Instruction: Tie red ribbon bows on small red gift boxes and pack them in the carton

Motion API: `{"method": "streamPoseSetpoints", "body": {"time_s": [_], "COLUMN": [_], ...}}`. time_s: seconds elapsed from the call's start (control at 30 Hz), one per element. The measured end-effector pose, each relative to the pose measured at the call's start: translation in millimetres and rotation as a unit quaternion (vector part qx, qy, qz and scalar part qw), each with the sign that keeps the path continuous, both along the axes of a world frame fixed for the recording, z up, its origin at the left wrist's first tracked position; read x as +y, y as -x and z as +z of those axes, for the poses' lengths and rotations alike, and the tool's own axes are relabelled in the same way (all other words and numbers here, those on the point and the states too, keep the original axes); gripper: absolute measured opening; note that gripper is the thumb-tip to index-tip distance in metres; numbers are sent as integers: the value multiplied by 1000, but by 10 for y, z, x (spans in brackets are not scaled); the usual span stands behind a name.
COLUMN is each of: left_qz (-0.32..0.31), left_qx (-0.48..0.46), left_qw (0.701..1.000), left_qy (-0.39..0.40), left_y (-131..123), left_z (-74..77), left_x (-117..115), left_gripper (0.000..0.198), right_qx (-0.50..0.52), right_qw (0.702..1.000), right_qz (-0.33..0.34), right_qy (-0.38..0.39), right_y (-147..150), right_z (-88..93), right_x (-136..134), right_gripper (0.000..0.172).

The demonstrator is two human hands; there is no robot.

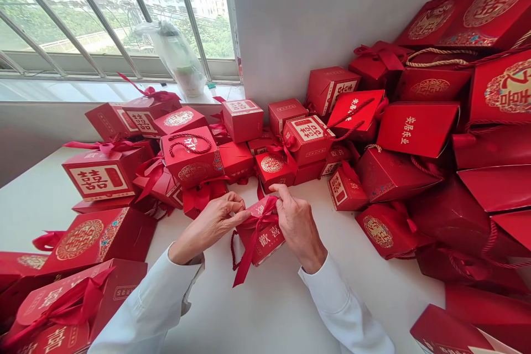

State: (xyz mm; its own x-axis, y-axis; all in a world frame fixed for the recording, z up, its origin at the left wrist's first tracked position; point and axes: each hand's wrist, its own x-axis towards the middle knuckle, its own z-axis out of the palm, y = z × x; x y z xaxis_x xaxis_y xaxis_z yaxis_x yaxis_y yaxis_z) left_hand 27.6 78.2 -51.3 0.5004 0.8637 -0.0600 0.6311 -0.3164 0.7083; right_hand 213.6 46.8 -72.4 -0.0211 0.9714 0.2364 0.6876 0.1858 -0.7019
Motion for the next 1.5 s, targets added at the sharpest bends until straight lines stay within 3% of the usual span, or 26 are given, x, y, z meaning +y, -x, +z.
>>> {"method": "streamPoseSetpoints", "body": {"time_s": [0.27, 0.47, 0.67, 1.0, 1.17, 1.27, 1.37, 1.5], "left_qz": [23, 12, 13, 19, 16, 20, 23, 21], "left_qx": [-5, -40, -64, -55, -65, -63, -64, -77], "left_qw": [1000, 999, 997, 998, 997, 997, 997, 996], "left_qy": [4, 30, 42, 24, 38, 30, 35, 48], "left_y": [9, 41, 52, 60, 61, 52, 49, 55], "left_z": [-26, 33, 51, 39, 12, 3, 5, -7], "left_x": [14, 9, 8, 4, 11, 14, 16, 25], "left_gripper": [42, 42, 41, 41, 40, 39, 38, 38], "right_qx": [0, 57, 26, 23, -44, -58, -48, -47], "right_qw": [1000, 990, 984, 979, 976, 984, 996, 991], "right_qz": [6, 83, 111, 129, 125, 97, 71, 112], "right_qy": [12, 100, 136, 154, 175, 139, 38, -64], "right_y": [-10, -218, -378, -347, -366, -379, -326, -120], "right_z": [52, 189, 277, 337, 327, 321, 348, 359], "right_x": [3, -15, -50, -137, -178, -169, -153, -173], "right_gripper": [30, 31, 33, 31, 38, 34, 22, 18]}}
